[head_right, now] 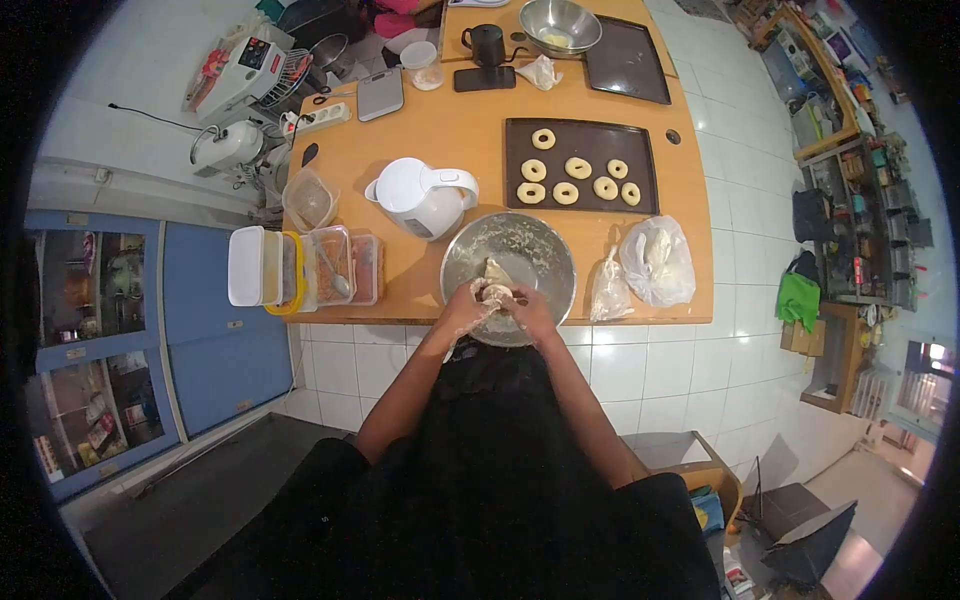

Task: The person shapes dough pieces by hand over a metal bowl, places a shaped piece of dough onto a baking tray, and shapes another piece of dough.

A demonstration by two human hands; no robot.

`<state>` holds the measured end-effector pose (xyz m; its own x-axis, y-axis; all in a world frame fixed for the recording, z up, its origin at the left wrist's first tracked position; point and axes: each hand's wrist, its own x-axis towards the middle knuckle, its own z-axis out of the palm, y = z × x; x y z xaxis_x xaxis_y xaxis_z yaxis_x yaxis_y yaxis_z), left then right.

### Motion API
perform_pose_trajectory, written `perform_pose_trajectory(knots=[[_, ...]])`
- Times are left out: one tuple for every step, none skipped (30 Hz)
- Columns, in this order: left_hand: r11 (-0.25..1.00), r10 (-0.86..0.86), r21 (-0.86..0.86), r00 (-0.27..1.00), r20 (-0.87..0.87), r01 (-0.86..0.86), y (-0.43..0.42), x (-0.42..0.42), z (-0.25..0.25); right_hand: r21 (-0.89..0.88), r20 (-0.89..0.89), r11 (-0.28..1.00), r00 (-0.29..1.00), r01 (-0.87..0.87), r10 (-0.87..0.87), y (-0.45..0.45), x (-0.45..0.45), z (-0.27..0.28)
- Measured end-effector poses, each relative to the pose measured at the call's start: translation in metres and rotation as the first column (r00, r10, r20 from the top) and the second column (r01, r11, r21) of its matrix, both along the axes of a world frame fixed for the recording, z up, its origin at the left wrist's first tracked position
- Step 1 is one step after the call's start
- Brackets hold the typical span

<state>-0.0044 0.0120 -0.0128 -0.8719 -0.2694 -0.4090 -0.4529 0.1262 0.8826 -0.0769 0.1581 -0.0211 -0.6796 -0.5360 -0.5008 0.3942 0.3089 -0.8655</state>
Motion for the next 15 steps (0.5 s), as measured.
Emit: perform_pose_trajectory(knots=[[1.000,-0.006,-0.023,1.000,0.005,0.007,-0.001,0.001,-0.008,0.012,-0.005,0.999,0.999,-0.053,0.053,0.002,-0.003,-0.010],[0.999,-0.014,-0.045,1.000,0.009,0.015,-0.002,0.002,-0.016,0.025,-0.010,0.994,0.994,-0.105,0.105,0.004,-0.004,-0.019],[0.999,-0.008,-0.033,1.000,0.004,0.009,-0.003,0.002,-0.020,0.044,-0.024,0.993,0.994,-0.105,0.106,0.006,-0.004,-0.022],[1.000,-0.001,-0.022,1.000,-0.001,0.001,-0.003,0.003,-0.023,0.063,-0.037,0.992,0.993,-0.107,0.109,0.007,-0.004,-0.025],[1.000,0.008,-0.010,1.000,-0.005,-0.008,-0.003,0.004,-0.027,0.082,-0.051,0.991,0.992,-0.110,0.114,0.007,-0.004,-0.027],[0.998,0.004,-0.058,0.999,0.034,-0.002,-0.003,0.004,-0.020,0.058,-0.023,0.993,0.994,-0.106,0.108,0.007,-0.003,-0.027],[0.994,0.002,-0.105,0.997,0.072,0.006,-0.004,0.003,-0.008,0.033,0.005,0.994,0.995,-0.101,0.101,0.005,-0.002,-0.025],[0.988,0.001,-0.151,0.994,0.110,0.016,-0.004,0.002,0.002,0.009,0.033,0.995,0.995,-0.095,0.094,0.004,-0.001,-0.023],[0.992,-0.011,-0.126,0.997,0.082,0.021,-0.004,0.003,-0.005,-0.008,0.051,0.998,0.996,-0.067,0.067,0.003,0.000,-0.019],[0.995,-0.022,-0.100,0.998,0.052,0.028,-0.006,0.004,-0.016,-0.023,0.070,0.999,0.997,-0.039,0.040,0.002,0.001,-0.012],[0.997,-0.032,-0.075,0.999,0.022,0.034,-0.008,0.006,-0.027,-0.038,0.088,0.999,0.996,-0.011,0.014,0.001,0.001,-0.006],[0.992,0.017,0.120,0.998,0.066,-0.025,-0.009,0.006,-0.020,-0.047,0.092,0.999,0.996,-0.001,0.005,0.002,0.000,-0.003],[0.947,0.057,0.308,0.991,0.120,-0.092,-0.011,0.007,-0.013,-0.054,0.097,0.998,0.995,0.009,-0.003,0.001,-0.002,0.001],[0.862,0.085,0.479,0.980,0.180,-0.163,-0.011,0.007,-0.006,-0.062,0.102,0.998,0.995,0.018,-0.012,0.000,-0.002,0.004],[0.894,0.065,0.432,0.989,0.136,-0.118,-0.011,0.007,0.001,-0.088,0.103,0.996,0.995,0.026,-0.017,0.000,-0.001,-0.002]])
